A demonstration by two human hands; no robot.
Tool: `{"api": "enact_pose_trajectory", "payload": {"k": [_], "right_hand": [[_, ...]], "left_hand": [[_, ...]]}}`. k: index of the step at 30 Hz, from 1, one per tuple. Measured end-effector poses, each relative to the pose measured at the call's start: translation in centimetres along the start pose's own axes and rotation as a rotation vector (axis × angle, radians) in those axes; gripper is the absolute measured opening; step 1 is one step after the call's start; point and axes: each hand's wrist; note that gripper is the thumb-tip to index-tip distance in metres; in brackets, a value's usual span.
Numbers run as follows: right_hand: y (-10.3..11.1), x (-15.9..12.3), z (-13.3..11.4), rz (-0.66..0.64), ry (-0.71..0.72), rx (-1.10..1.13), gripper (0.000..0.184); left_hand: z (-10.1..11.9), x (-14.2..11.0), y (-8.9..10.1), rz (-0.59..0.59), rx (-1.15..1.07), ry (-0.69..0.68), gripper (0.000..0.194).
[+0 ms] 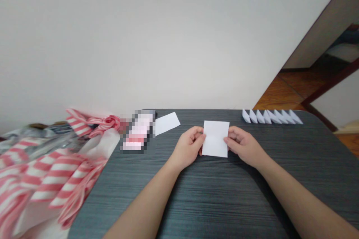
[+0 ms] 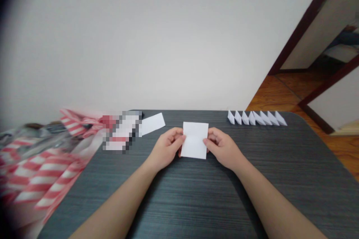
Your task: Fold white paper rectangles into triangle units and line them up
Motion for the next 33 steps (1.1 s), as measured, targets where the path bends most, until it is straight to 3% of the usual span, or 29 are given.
{"api": "enact_pose_trajectory", "payload": {"k": [10, 16, 20, 25, 33], "right_hand": [[0.60, -0.27, 0.15, 0.068, -0.006, -0.196, 0.020], [0.79, -0.25, -0.14, 0.041, 0.046, -0.231, 0.024], [0.82, -0.34, -0.18, 0.006, 0.104, -0.233, 0.028], [0.47, -0.53, -0.11, 0.012, 0.031, -0.177, 0.037], [0.60, -0.51, -0.02, 0.068, -0.048, -0.319, 0.029]], "left_hand": [[-0.16, -0.04, 0.34, 0.024, -0.076, -0.003, 0.021], [0.04, -0.11, -0.13, 0.015, -0.130, 0.017, 0.029], [-0.26, 0.05, -0.27, 0.037, -0.122, 0.030, 0.025], [-0.24, 0.05, -0.40, 0.060, -0.103, 0.027, 0.022], [-0.13, 0.03, -0.56, 0.002, -0.077, 0.040, 0.032]]}}
Point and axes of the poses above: each hand's wrist, its own x-axis towards the middle knuckle, its own y-axis out of the back of the hand, z = x × y, and after that the axes turned 1 degree about z, right-handed
